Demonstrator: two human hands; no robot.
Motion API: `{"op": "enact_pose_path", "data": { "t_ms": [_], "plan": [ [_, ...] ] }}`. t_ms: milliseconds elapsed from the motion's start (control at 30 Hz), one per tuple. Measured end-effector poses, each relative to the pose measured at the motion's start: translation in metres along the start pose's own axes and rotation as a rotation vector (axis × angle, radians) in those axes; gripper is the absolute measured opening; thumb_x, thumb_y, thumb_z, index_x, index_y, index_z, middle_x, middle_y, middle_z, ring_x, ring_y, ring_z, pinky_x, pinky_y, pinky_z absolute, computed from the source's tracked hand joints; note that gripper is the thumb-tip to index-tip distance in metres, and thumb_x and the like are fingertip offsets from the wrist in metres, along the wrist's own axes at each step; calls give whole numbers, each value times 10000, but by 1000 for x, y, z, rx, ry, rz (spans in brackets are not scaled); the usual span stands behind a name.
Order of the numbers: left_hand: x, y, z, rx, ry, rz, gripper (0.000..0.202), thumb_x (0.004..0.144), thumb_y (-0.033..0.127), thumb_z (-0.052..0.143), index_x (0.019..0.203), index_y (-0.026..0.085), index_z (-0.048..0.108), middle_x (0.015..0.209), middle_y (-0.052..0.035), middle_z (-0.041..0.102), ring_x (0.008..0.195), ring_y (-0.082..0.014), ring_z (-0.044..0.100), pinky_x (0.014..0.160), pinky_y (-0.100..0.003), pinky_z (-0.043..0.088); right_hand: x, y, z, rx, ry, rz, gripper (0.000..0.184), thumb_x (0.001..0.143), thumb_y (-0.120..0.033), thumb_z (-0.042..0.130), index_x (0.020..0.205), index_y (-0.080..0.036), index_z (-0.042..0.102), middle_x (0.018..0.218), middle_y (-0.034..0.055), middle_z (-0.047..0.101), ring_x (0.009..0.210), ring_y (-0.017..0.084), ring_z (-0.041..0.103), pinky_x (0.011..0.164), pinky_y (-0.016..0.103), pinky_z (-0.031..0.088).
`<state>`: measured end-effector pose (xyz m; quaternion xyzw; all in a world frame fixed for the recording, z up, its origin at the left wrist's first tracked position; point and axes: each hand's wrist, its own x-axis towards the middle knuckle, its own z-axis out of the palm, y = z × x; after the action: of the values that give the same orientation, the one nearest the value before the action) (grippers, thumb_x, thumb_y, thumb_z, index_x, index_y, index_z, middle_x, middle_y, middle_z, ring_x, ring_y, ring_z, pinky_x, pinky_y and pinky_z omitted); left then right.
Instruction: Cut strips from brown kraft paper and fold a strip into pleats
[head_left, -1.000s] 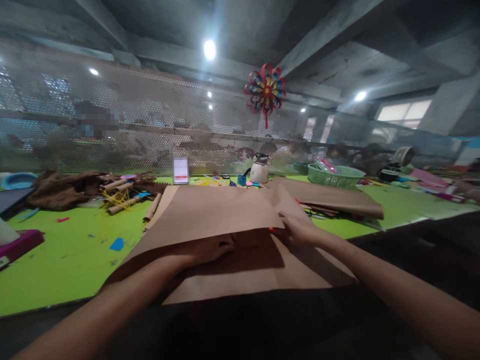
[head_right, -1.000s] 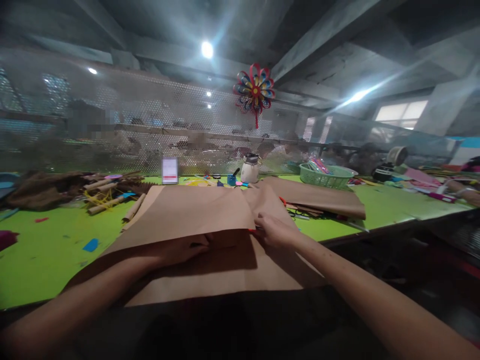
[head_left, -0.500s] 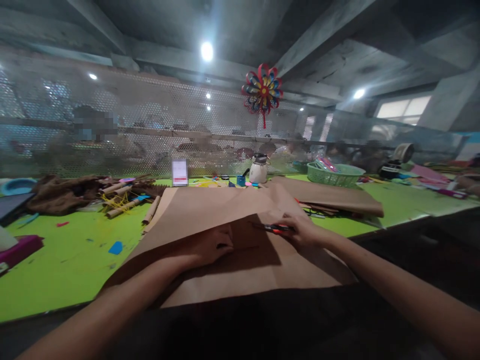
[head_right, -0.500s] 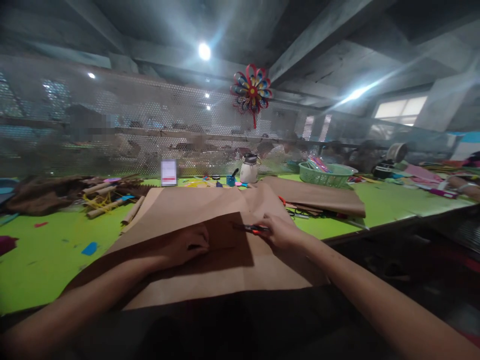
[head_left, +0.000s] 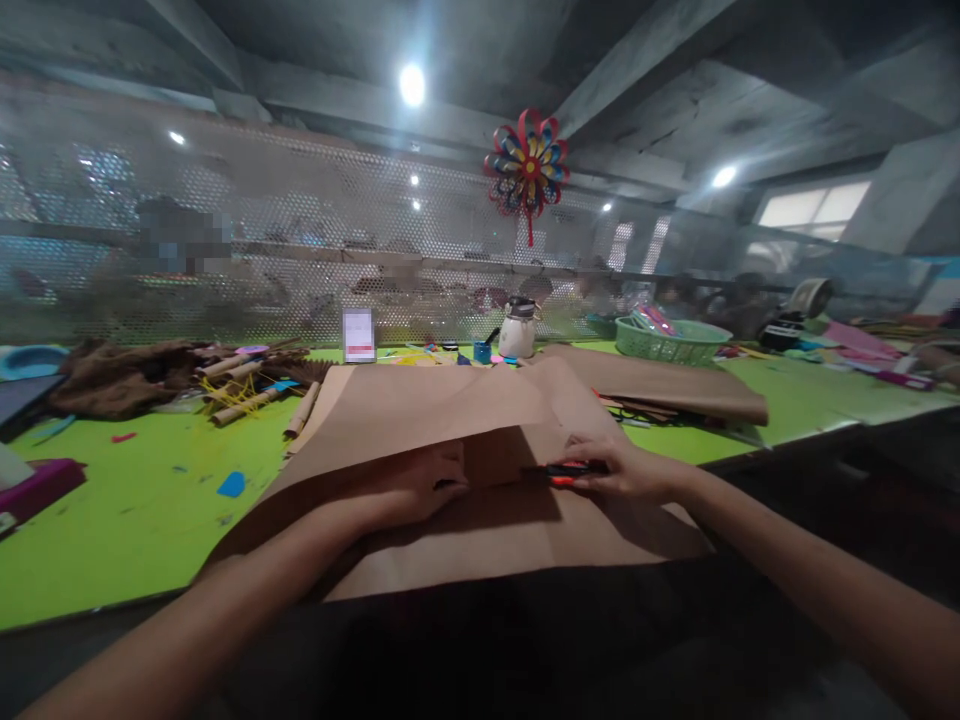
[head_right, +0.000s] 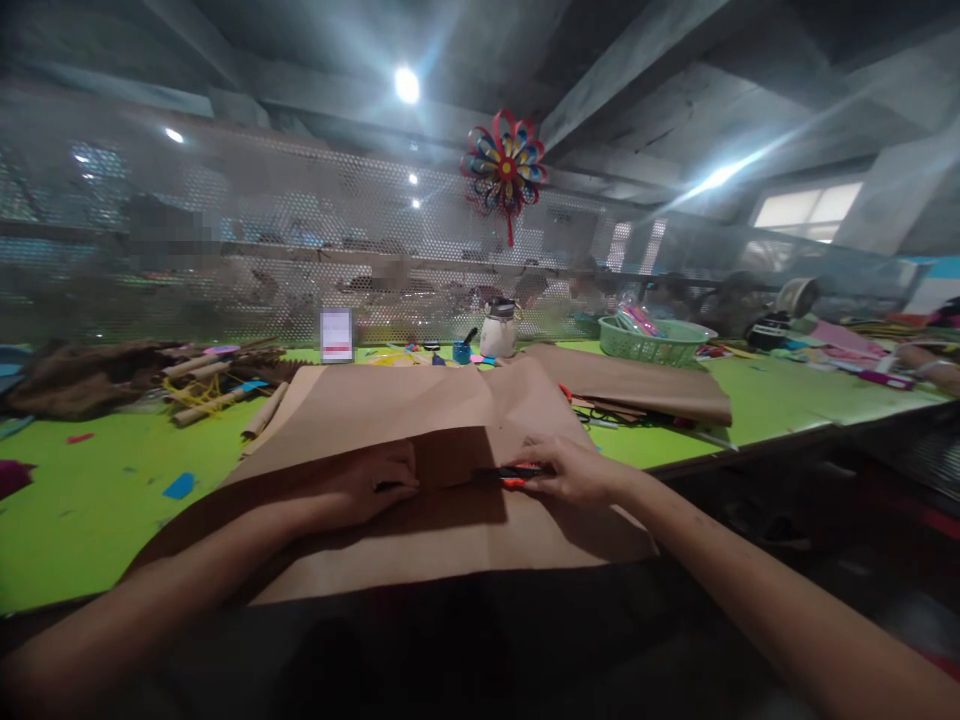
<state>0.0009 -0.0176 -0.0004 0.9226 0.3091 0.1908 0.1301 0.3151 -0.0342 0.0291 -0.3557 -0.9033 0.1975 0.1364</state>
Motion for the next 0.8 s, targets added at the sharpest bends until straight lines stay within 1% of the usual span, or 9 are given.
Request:
{"op": "enact_pose_path", "data": {
  "t_ms": [167, 233, 300, 367, 433, 500, 600, 667, 800],
  "plan": [
    [3, 6, -7, 42, -27, -43, 306, 889, 349, 429, 733, 178, 629, 812, -16, 581, 752, -145, 521, 711, -256, 377, -7, -3, -3, 4, -53, -32, 329, 860, -339, 509, 1118, -167, 617, 940, 80, 592, 843, 164, 542, 760, 269, 421],
    [7, 6, -6, 68, -49, -78, 279, 881, 361, 442, 772, 184, 630, 794, -11, 597, 722, -147, 527, 702, -266, 386, -5, -1, -1, -17, -47, -35, 345, 849, -345, 530, 1133, -167, 609, 965, 87, 598, 860, 172, 550, 778, 281, 423],
    [10, 6, -4, 73, -60, -77, 241, 871, 350, 461, 811, 196, 636, 801, -8, 613, 718, -151, 535, 706, -272, 396, -1, 1, 2, -44, -25, -26, 351, 837, -344, 549, 1140, -177, 606, 979, 87, 602, 863, 177, 557, 790, 291, 424],
    [12, 5, -1, 71, -48, -30, 226, 875, 335, 458, 913, 225, 651, 888, -16, 631, 806, -168, 549, 771, -289, 399, 1, 0, 5, -57, -10, -23, 351, 833, -333, 555, 1151, -192, 601, 972, 81, 602, 847, 172, 563, 781, 290, 428],
    [13, 3, 1, 83, -28, 2, 274, 894, 350, 426, 1035, 262, 643, 1006, -26, 626, 909, -187, 542, 844, -312, 381, 2, -1, 7, -61, -11, -36, 345, 839, -315, 547, 1162, -201, 596, 946, 75, 596, 818, 163, 561, 753, 281, 433],
    [13, 0, 3, 104, -35, -12, 320, 907, 377, 392, 1106, 285, 625, 1050, -37, 607, 919, -193, 538, 844, -317, 381, 1, -3, 9, -67, -13, -48, 334, 849, -303, 534, 1163, -207, 597, 916, 71, 588, 796, 158, 554, 727, 273, 431],
    [13, -3, 4, 122, -79, -22, 348, 921, 382, 353, 1114, 295, 630, 964, -46, 586, 838, -174, 535, 782, -292, 397, -4, -6, 10, -73, -5, -47, 310, 862, -309, 517, 1140, -208, 611, 891, 70, 581, 793, 160, 545, 714, 271, 422],
    [14, -2, 4, 124, -98, -11, 354, 927, 371, 341, 1109, 292, 634, 917, -46, 561, 815, -165, 524, 769, -281, 394, -6, -7, 11, -76, 1, -37, 302, 872, -317, 502, 1130, -210, 615, 883, 70, 578, 786, 159, 540, 710, 272, 417],
    [14, 2, 1, 111, -129, -17, 374, 934, 368, 323, 1109, 263, 637, 930, -57, 536, 838, -169, 503, 777, -279, 381, -6, -9, 11, -81, 2, -42, 306, 876, -322, 493, 1129, -197, 612, 889, 73, 578, 780, 157, 536, 716, 274, 415]
  ]
}}
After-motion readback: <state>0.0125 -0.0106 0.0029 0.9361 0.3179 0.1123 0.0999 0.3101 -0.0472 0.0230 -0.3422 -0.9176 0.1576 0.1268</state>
